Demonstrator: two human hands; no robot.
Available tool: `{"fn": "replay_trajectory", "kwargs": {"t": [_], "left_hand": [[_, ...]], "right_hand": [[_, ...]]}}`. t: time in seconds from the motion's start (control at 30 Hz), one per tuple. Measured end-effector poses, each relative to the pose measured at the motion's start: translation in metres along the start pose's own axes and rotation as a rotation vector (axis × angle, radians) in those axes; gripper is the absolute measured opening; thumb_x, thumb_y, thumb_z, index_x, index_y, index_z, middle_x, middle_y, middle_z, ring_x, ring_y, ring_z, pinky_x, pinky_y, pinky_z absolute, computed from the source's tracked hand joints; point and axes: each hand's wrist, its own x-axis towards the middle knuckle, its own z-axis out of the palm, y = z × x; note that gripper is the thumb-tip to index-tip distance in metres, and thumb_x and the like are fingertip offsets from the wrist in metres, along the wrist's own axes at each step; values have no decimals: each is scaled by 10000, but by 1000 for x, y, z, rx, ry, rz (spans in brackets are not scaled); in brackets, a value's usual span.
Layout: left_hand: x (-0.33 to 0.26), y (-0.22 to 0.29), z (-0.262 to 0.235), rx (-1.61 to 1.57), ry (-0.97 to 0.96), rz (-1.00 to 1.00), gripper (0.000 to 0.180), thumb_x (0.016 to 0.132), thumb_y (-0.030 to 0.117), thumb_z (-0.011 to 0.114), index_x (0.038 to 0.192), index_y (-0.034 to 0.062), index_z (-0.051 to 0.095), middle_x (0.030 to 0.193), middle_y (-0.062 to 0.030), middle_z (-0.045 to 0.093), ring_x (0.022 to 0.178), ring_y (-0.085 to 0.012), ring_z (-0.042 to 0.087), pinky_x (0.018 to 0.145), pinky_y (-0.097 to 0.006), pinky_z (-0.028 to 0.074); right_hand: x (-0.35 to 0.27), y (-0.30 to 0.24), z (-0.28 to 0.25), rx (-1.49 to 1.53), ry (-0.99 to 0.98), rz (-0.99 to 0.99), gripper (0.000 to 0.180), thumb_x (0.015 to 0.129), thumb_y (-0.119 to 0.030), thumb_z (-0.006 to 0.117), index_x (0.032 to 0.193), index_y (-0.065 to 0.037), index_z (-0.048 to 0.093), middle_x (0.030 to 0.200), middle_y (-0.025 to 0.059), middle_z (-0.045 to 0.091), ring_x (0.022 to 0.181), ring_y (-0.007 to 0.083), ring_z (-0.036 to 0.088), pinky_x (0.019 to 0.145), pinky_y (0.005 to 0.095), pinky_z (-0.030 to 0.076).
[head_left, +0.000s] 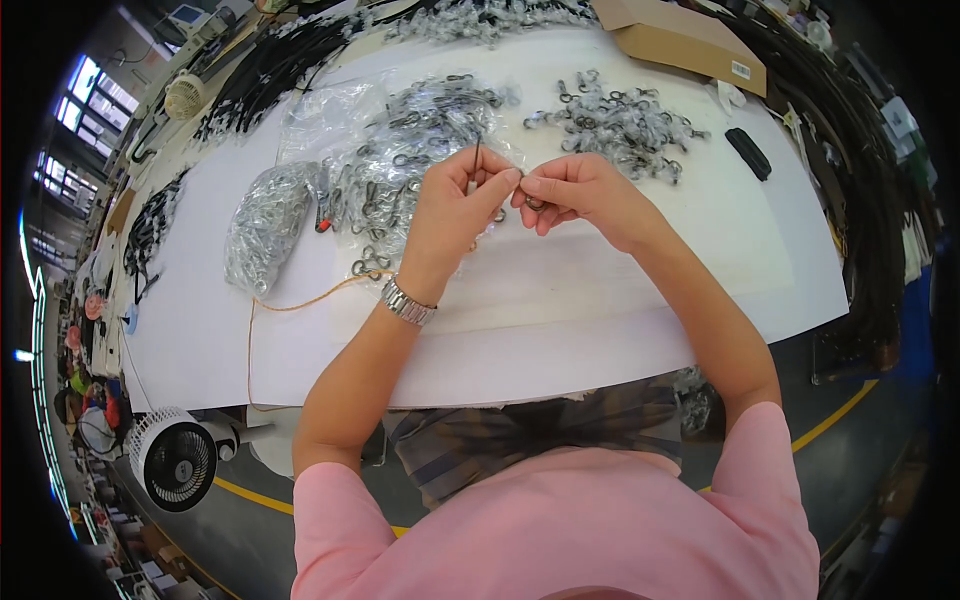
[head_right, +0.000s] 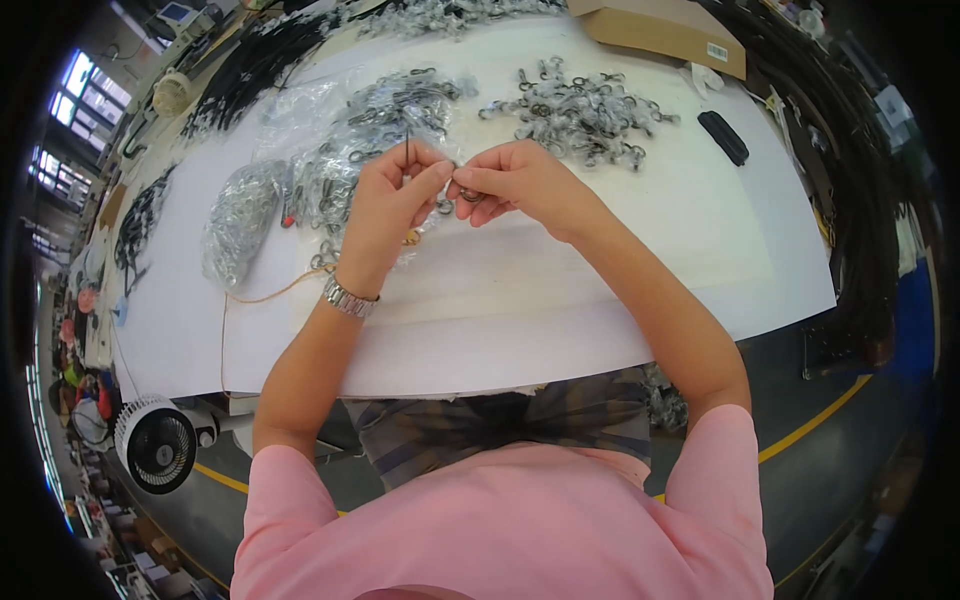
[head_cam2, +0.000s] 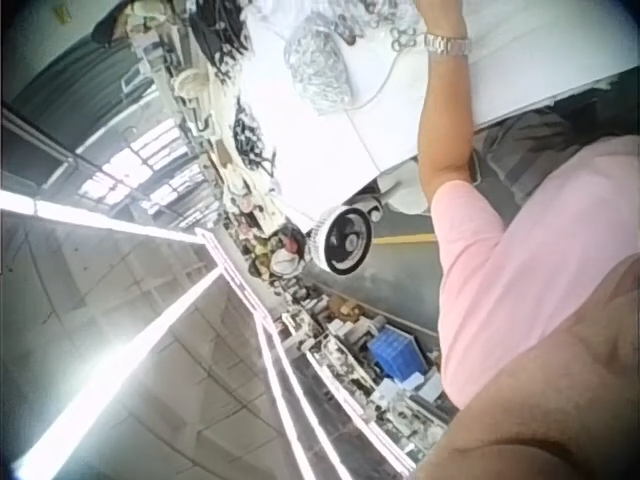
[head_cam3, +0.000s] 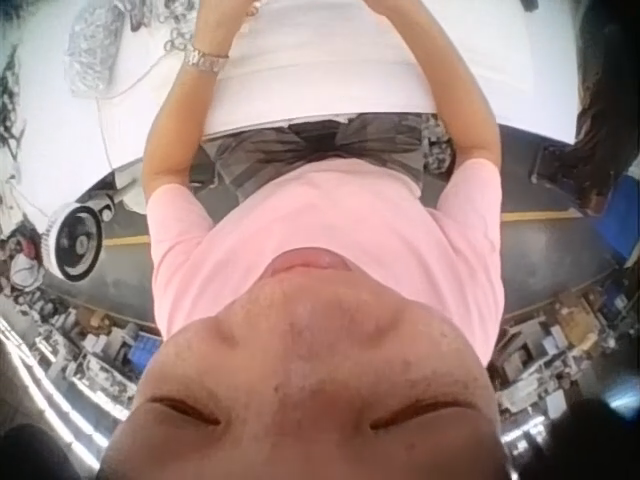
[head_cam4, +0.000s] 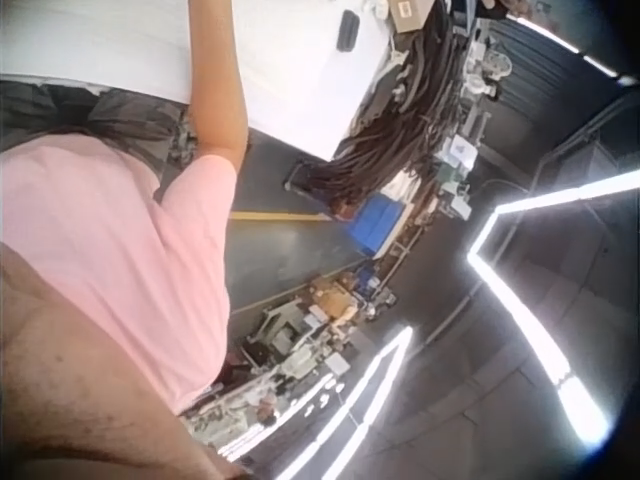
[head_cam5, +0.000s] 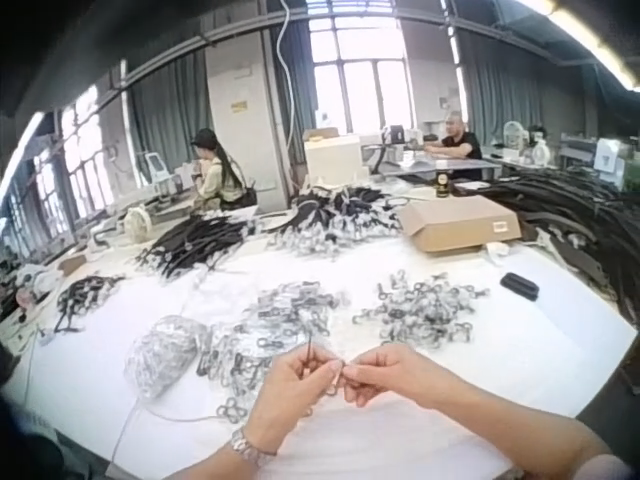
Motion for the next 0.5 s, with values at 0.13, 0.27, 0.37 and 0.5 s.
{"fn": "replay_trajectory", "kwargs": {"t": [0.13,0.27,0.37,0.5], "left_hand": [[1,1,-5,-44,-97,-6,125,996,146,683,1010,26,652,780,16,644,573,-7,456,485,-180,300],[2,5,-9,-42,-151,-48,134,996,148,680,1042,25,652,795,11,657,580,-10,454,491,-183,296],[1,7,-9,7,-190,-49,150,994,162,681,1054,27,656,765,19,643,577,-10,452,493,-188,294],[0,-7,-3,134,-43,-27,179,992,190,683,1068,30,658,699,37,597,560,-13,434,485,-193,288]], "right_hand": [[-5,-1,-4,558,-218,227,268,1066,-269,606,1074,-29,724,847,-1,703,698,93,648,685,254,542],[-2,10,-5,632,-222,264,279,1062,-287,613,1084,-29,718,838,-16,687,662,83,613,673,246,533],[-4,9,-1,378,-145,191,268,1044,-285,635,1039,-34,729,800,-28,667,643,71,589,644,238,512],[-4,11,16,-15,36,38,248,998,-234,647,904,-25,743,720,-18,648,630,72,579,603,237,483]]}}
